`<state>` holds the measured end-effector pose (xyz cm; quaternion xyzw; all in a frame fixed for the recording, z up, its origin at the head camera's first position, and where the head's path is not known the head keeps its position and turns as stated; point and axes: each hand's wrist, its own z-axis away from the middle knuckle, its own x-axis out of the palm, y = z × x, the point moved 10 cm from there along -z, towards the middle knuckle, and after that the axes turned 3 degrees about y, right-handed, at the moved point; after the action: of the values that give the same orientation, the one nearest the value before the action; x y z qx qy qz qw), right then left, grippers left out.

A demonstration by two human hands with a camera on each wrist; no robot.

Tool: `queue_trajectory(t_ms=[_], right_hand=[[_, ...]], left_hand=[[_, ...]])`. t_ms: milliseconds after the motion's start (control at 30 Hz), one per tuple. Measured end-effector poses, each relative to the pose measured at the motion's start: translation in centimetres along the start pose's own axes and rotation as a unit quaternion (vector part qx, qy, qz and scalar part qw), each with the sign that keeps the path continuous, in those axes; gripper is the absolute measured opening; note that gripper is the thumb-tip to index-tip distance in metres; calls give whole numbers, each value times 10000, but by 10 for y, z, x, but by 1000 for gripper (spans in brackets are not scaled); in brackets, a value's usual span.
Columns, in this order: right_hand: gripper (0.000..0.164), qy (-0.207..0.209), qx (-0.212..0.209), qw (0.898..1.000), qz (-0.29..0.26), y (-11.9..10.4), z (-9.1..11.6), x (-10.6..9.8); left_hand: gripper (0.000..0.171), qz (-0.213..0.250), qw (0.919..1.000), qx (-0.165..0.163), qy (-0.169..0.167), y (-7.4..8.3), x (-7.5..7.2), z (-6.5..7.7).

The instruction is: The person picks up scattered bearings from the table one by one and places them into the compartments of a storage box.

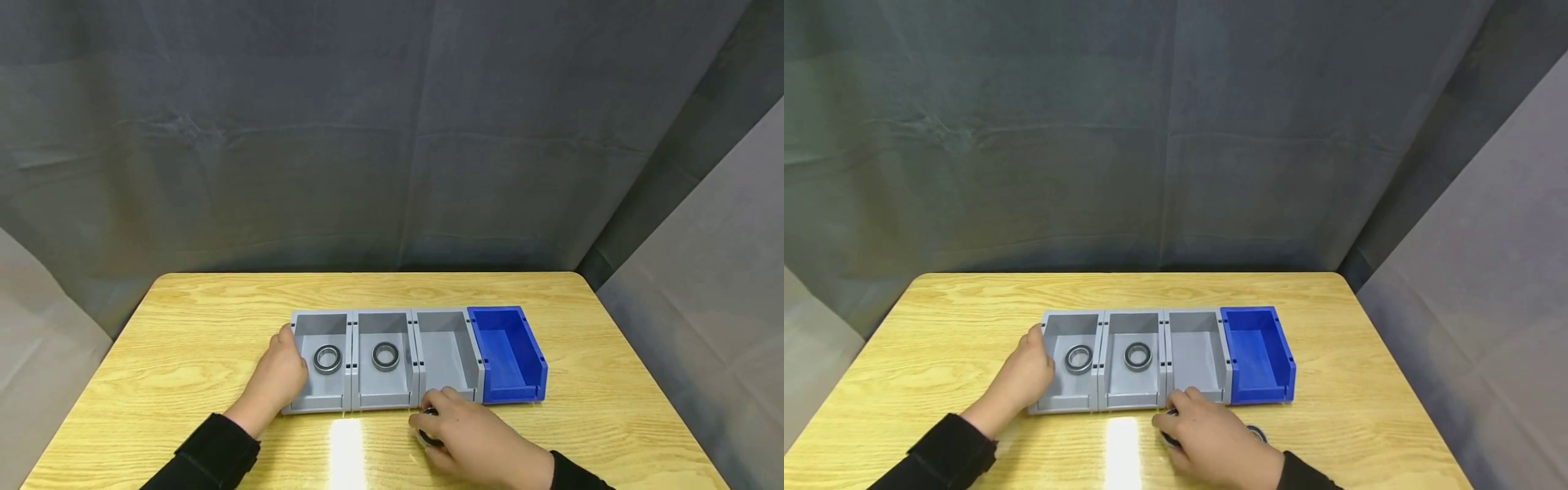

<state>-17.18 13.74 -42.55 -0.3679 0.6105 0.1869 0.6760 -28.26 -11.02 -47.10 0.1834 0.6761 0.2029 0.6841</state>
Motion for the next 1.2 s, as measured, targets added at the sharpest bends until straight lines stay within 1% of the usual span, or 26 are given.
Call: queue_trajectory(t_ms=[133,300,433,667,833,900,1100,1200], right_hand=[[29,-10,270,9995,140,14,3,-9],[29,163,377,9989,228,26,6,-20],[31,225,466,9980,364,35,3,-26],[32,409,606,9962,466,54,-11,-37],[32,537,591,9953,542,65,-24,-41],[33,575,618,9946,605,69,-30,-41],[33,528,890,9912,826,82,-49,-37],[33,477,883,9906,934,85,-57,-33]], left_hand=[[59,2,10000,19,9,1,-1,0],[59,-7,10000,41,15,2,-2,1],[59,-28,10000,49,30,2,-3,1],[58,-3,10000,27,20,1,-2,2],[59,20,10000,16,17,1,-2,1],[59,36,10000,12,45,1,-2,1],[59,94,9999,-6,85,1,-3,1],[60,121,9999,11,96,2,-3,1]])
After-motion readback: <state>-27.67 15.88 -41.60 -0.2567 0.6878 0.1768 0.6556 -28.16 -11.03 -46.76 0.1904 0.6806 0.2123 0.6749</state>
